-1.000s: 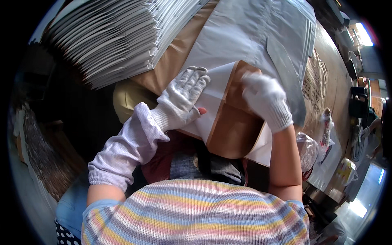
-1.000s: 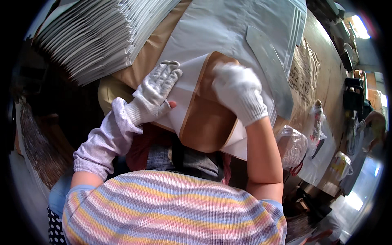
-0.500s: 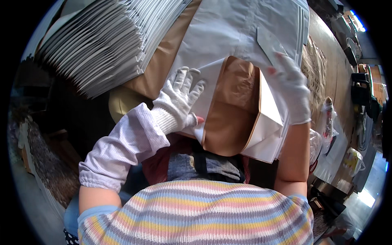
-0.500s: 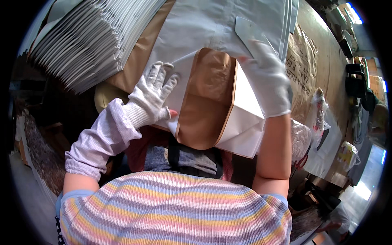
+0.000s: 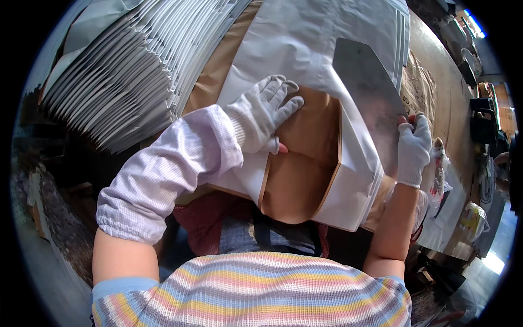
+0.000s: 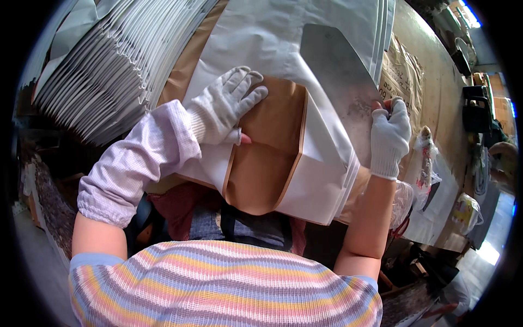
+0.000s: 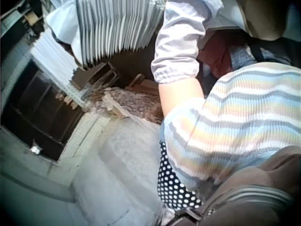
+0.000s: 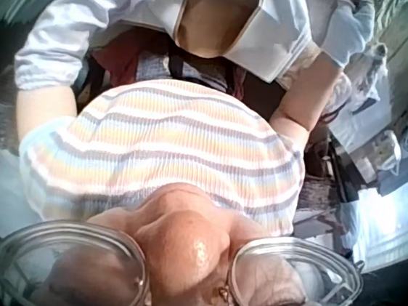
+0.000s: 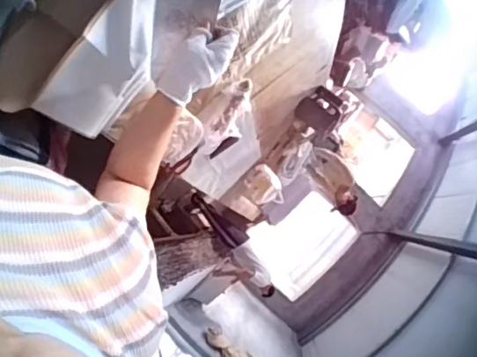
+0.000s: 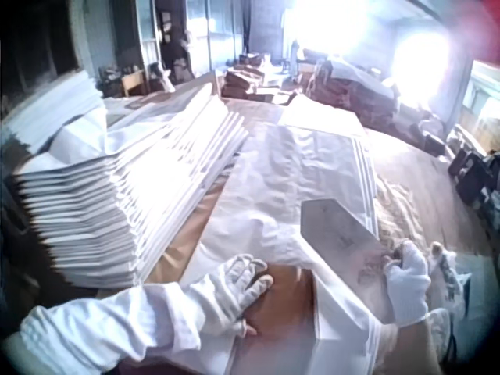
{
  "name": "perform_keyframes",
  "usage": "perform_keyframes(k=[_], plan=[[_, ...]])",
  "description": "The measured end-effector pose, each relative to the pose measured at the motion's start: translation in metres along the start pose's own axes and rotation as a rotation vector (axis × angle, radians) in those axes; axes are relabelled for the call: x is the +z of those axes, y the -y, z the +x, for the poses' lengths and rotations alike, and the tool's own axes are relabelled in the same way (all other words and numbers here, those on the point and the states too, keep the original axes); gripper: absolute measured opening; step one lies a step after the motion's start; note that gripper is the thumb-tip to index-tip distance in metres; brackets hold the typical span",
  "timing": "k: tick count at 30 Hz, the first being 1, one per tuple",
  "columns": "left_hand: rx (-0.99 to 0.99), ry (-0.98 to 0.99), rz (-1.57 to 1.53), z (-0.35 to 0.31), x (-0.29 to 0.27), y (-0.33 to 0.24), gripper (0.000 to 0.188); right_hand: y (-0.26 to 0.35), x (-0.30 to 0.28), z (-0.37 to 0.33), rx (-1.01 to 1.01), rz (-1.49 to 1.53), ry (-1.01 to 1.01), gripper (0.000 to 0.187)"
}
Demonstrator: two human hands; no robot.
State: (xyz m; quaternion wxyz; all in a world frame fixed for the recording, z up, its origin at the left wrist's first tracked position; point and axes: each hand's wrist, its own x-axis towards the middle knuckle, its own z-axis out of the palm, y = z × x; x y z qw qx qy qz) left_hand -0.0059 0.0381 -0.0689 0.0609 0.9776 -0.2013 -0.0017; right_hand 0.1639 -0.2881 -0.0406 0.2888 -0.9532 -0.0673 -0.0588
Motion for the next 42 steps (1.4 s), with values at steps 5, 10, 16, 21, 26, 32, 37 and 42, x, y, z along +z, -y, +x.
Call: perform_keyframes(k=[5, 10, 16, 21, 26, 32, 37, 42], plan=[[-0.122, -0.108, 0.083, -0.025, -0.011, -0.016, 0.06, 0.054, 0.013, -0.079, -0.209, 0.635, 0.411, 0.022], [-0.594, -0.139, 0.2, -0.134, 0.034, -0.03, 0.097, 0.043, 0.046, -0.097, -0.296, 0.285, 0.449, 0.012], [-0.554, -0.257, 0.068, -0.14, 0.011, -0.06, 0.084, 0.059, 0.057, -0.09, -0.405, 0.226, 0.456, 0.008], [-0.384, -0.299, -0.166, -0.119, 0.021, -0.079, 0.067, 0.068, 0.064, -0.09, -0.398, 0.299, 0.474, 0.012], [-0.38, -0.266, -0.189, -0.123, 0.02, -0.08, 0.064, 0.068, 0.065, -0.085, -0.485, 0.226, 0.479, 0.009], [-0.422, -0.27, -0.194, -0.126, 0.018, -0.08, 0.07, 0.077, 0.069, -0.092, -0.433, 0.295, 0.482, 0.008], [-0.372, -0.269, -0.147, -0.113, 0.029, -0.079, 0.061, 0.068, 0.064, -0.089, -0.734, 0.015, 0.324, 0.018], [-0.333, -0.233, -0.158, -0.118, 0.017, -0.078, 0.064, 0.064, 0.065, -0.132, -0.914, -0.058, 0.266, 0.065]])
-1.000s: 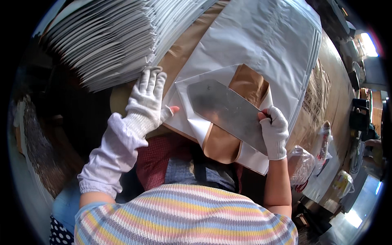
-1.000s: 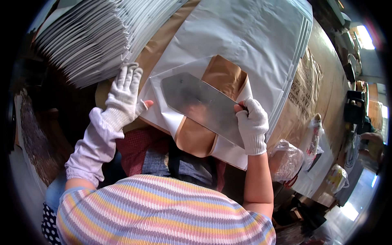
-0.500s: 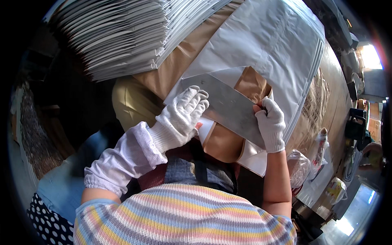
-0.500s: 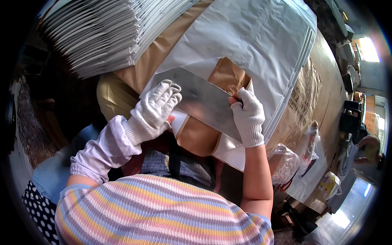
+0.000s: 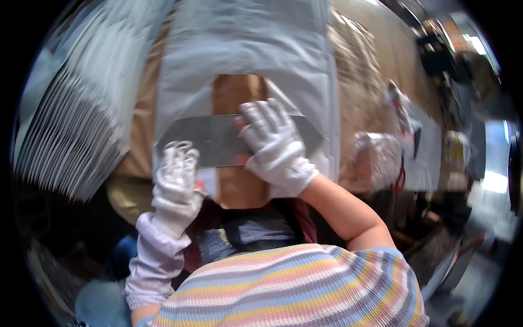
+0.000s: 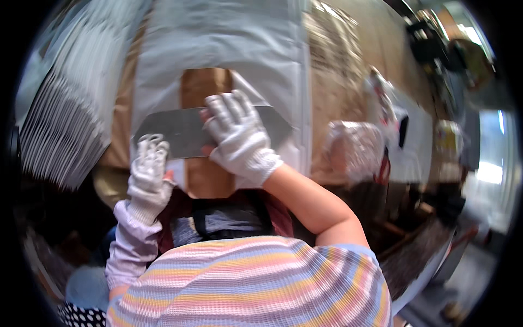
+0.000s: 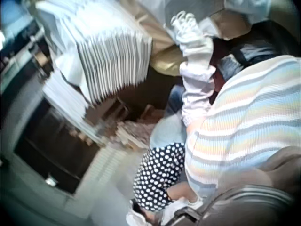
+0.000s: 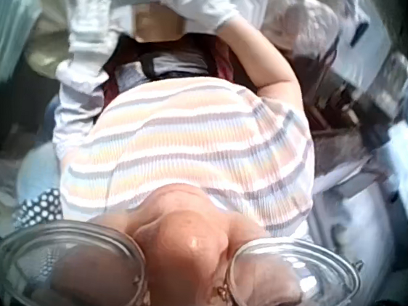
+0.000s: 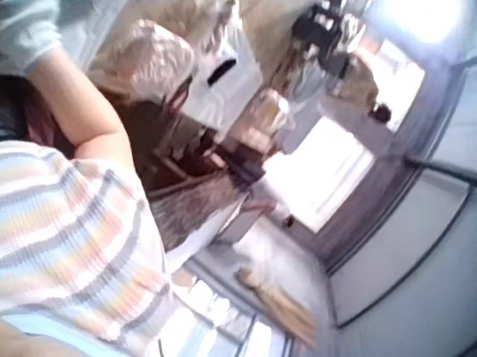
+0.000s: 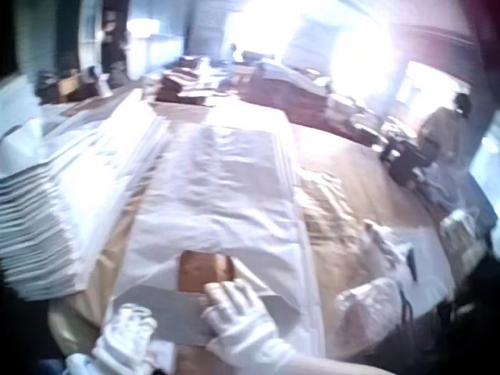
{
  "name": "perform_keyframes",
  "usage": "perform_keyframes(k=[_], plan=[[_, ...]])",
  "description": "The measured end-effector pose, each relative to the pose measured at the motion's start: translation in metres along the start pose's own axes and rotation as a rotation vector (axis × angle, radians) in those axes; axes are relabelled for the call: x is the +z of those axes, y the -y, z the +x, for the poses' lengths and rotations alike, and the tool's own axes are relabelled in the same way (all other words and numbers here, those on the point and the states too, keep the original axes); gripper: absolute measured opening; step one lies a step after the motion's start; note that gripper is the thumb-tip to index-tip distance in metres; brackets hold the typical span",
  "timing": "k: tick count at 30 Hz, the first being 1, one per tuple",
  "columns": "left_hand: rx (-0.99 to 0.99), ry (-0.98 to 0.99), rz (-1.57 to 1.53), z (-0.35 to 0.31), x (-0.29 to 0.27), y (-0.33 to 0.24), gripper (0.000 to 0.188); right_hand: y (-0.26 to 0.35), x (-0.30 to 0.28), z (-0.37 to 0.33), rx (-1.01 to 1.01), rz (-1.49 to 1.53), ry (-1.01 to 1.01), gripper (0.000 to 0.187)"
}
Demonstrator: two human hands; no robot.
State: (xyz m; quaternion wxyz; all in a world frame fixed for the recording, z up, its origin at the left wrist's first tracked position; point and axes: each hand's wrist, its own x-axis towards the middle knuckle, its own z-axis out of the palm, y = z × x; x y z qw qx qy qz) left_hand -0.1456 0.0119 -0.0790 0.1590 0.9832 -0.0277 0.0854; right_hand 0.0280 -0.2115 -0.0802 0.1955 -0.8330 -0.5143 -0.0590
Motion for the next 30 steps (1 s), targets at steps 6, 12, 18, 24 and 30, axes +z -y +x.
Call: perform_keyframes(k=[6, 12, 18, 24, 30], plan=[[0.023, 0.09, 0.094, 0.009, -0.007, -0.011, 0.061, -0.002, 0.002, -0.009, 0.075, -0.025, 0.096, 0.08], [0.018, 0.115, 0.089, 0.006, -0.009, -0.009, 0.061, 0.002, 0.006, -0.014, 0.09, -0.015, 0.113, 0.076], [0.007, 0.129, 0.094, 0.004, -0.013, -0.012, 0.067, 0.003, 0.006, -0.012, 0.079, 0.069, 0.025, 0.075], [0.144, 0.204, 0.042, 0.036, -0.034, -0.021, 0.069, -0.03, 0.005, -0.023, 0.073, 0.444, -0.199, 0.033], [0.283, -0.058, 0.139, 0.031, 0.013, 0.028, 0.016, -0.02, -0.032, -0.053, -0.042, 0.278, -0.024, 0.031]])
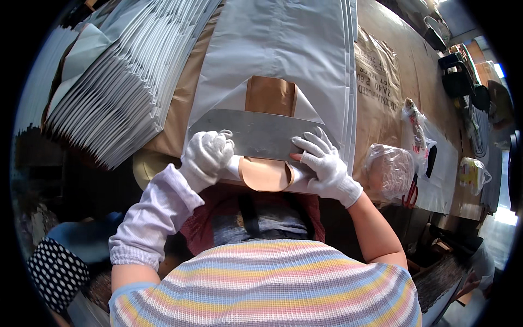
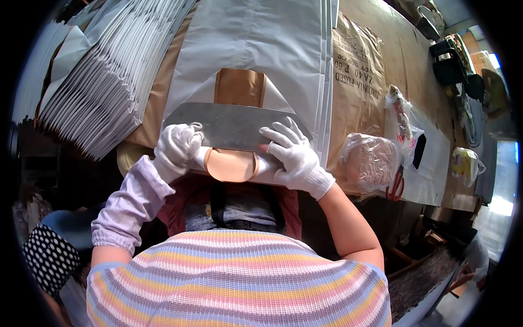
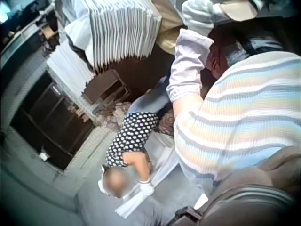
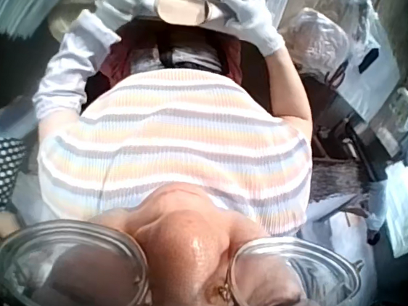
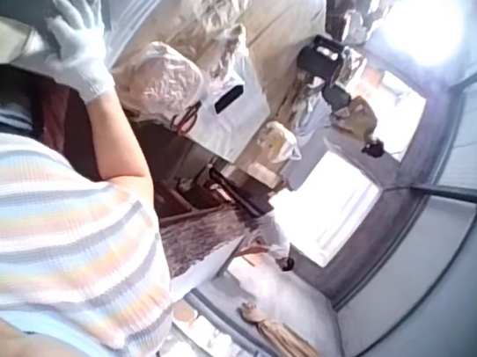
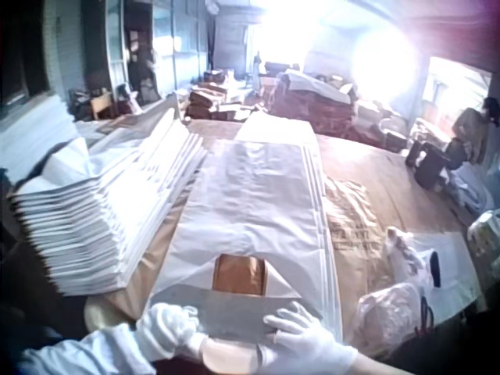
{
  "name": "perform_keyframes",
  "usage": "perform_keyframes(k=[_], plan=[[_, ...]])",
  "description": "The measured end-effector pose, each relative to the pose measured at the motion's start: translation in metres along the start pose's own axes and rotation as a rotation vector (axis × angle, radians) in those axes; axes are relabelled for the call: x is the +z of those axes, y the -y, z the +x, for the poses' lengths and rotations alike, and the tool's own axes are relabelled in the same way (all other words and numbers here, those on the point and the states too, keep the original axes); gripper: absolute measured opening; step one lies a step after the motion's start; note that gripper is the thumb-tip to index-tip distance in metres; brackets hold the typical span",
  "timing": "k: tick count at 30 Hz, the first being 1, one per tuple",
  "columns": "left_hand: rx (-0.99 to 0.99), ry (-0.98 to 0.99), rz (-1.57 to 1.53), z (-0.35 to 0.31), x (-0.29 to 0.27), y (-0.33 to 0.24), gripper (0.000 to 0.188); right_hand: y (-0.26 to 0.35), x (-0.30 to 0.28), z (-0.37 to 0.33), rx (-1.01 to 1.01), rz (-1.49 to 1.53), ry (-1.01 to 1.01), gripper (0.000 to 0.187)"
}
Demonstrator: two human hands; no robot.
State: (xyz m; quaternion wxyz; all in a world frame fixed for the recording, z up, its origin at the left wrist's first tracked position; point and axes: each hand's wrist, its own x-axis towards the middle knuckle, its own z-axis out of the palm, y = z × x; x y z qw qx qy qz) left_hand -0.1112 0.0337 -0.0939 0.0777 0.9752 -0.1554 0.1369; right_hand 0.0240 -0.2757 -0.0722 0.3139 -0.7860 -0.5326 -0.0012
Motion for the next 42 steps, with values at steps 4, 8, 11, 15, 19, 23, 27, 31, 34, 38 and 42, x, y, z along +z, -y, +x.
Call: perform_keyframes(k=[4, 8, 11, 15, 19, 23, 27, 31, 34, 38, 42], plan=[[-0.111, -0.17, -0.315, 0.009, -0.008, -0.008, 0.009, 0.001, 0.004, -0.015, 0.292, -0.043, -0.076, 0.022], [-0.562, 0.157, -0.389, 0.028, -0.014, -0.011, 0.014, 0.009, 0.001, -0.003, 0.518, -0.12, -0.002, 0.024], [-0.774, 0.425, -0.215, 0.074, -0.034, -0.007, 0.05, -0.002, 0.005, 0.012, 0.549, -0.301, -0.041, 0.052], [-0.77, 0.646, -0.082, 0.13, -0.051, 0.016, 0.106, -0.007, -0.011, 0.059, 0.736, -0.336, 0.136, 0.08], [-0.77, 0.738, -0.151, 0.149, -0.044, 0.025, 0.069, -0.021, -0.019, 0.082, 0.757, -0.223, 0.208, 0.05], [-0.185, 0.122, -0.331, 0.063, 0.004, 0.05, 0.045, -0.027, 0.011, 0.049, 0.263, -0.047, -0.079, 0.022], [-0.101, 0.115, -0.39, 0.045, 0.002, 0.037, 0.071, -0.022, 0.011, 0.021, 0.074, -0.126, -0.067, 0.045], [-0.075, 0.188, -0.437, 0.05, -0.015, 0.031, 0.096, -0.022, 0.014, 0.024, 0.092, -0.101, -0.082, 0.053], [-0.021, 0.048, -0.333, 0.055, 0.0, 0.026, 0.09, -0.017, 0.018, 0.034, 0.117, -0.158, -0.155, 0.048], [0.031, 0.057, -0.364, 0.067, 0.008, 0.025, 0.069, -0.015, 0.027, 0.044, 0.052, -0.228, -0.184, 0.026], [0.099, 0.005, -0.225, 0.06, 0.015, 0.024, 0.061, -0.017, 0.03, 0.038, -0.038, -0.171, -0.155, 0.008]])
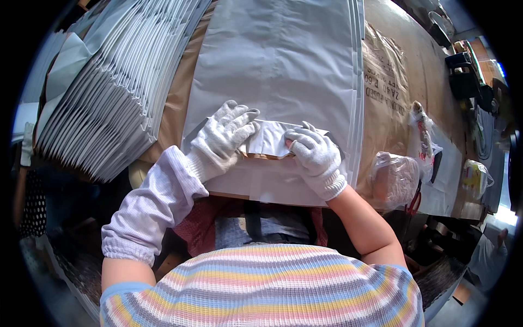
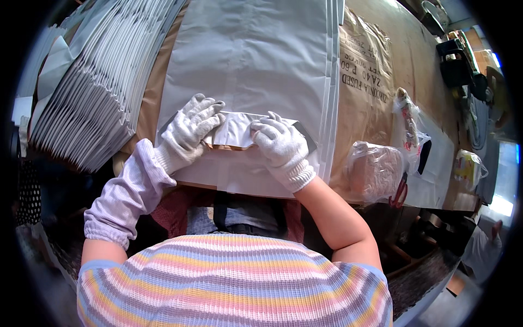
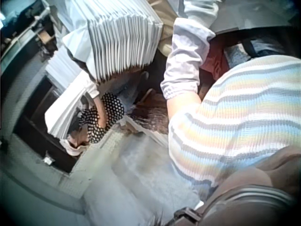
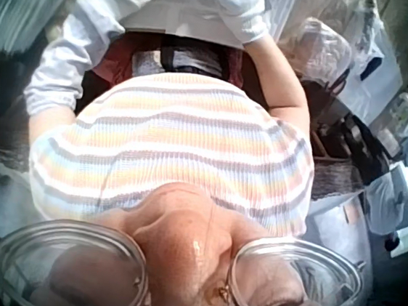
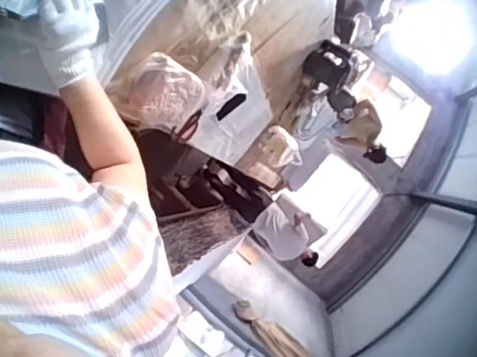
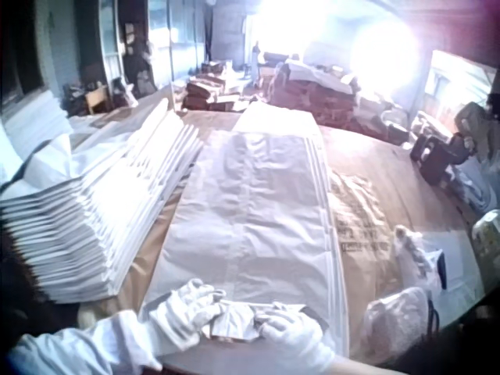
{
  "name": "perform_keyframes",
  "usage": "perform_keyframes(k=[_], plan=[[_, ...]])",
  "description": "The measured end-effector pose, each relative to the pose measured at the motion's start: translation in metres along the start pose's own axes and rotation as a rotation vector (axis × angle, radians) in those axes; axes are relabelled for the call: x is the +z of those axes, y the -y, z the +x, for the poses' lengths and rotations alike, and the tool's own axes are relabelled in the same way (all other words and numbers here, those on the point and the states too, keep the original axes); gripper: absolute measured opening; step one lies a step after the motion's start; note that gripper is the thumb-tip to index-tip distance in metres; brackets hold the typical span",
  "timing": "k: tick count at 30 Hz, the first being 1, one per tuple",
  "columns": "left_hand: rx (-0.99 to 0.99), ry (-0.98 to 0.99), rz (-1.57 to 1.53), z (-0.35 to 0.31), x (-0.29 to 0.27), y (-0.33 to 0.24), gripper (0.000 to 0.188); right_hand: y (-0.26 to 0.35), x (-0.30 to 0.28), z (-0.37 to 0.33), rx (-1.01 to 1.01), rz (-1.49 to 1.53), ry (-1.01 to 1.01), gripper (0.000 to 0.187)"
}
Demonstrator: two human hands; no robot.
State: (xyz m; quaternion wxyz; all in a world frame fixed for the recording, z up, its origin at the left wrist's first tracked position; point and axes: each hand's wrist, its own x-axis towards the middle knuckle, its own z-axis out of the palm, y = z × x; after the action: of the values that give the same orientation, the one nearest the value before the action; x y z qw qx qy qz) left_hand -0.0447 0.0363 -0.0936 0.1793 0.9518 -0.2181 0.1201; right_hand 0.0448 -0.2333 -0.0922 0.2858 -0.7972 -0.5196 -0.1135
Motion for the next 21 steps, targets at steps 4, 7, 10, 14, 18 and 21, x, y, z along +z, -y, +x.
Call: perform_keyframes(k=[4, 7, 10, 14, 18, 21], plan=[[-0.15, 0.207, 0.131, 0.003, 0.004, -0.016, 0.071, 0.012, 0.002, -0.018, 0.027, -0.081, 0.023, 0.011], [-0.17, 0.543, 0.266, 0.027, -0.014, -0.043, 0.082, 0.012, -0.012, -0.022, -0.023, -0.016, 0.041, 0.017], [-0.178, 0.5, 0.217, 0.02, -0.01, -0.04, 0.08, 0.021, -0.037, 0.012, 0.245, 0.089, 0.44, 0.029], [-0.045, 0.323, 0.351, 0.003, 0.001, -0.03, 0.078, 0.026, 0.019, 0.026, -0.028, 0.093, 0.17, 0.073], [-0.246, 0.375, 0.19, -0.028, -0.011, -0.011, 0.11, 0.022, -0.027, 0.006, 0.227, -0.071, 0.379, 0.085], [-0.209, 0.315, 0.155, -0.043, -0.019, 0.003, 0.117, 0.0, -0.033, -0.027, 0.186, -0.06, 0.325, 0.084]])
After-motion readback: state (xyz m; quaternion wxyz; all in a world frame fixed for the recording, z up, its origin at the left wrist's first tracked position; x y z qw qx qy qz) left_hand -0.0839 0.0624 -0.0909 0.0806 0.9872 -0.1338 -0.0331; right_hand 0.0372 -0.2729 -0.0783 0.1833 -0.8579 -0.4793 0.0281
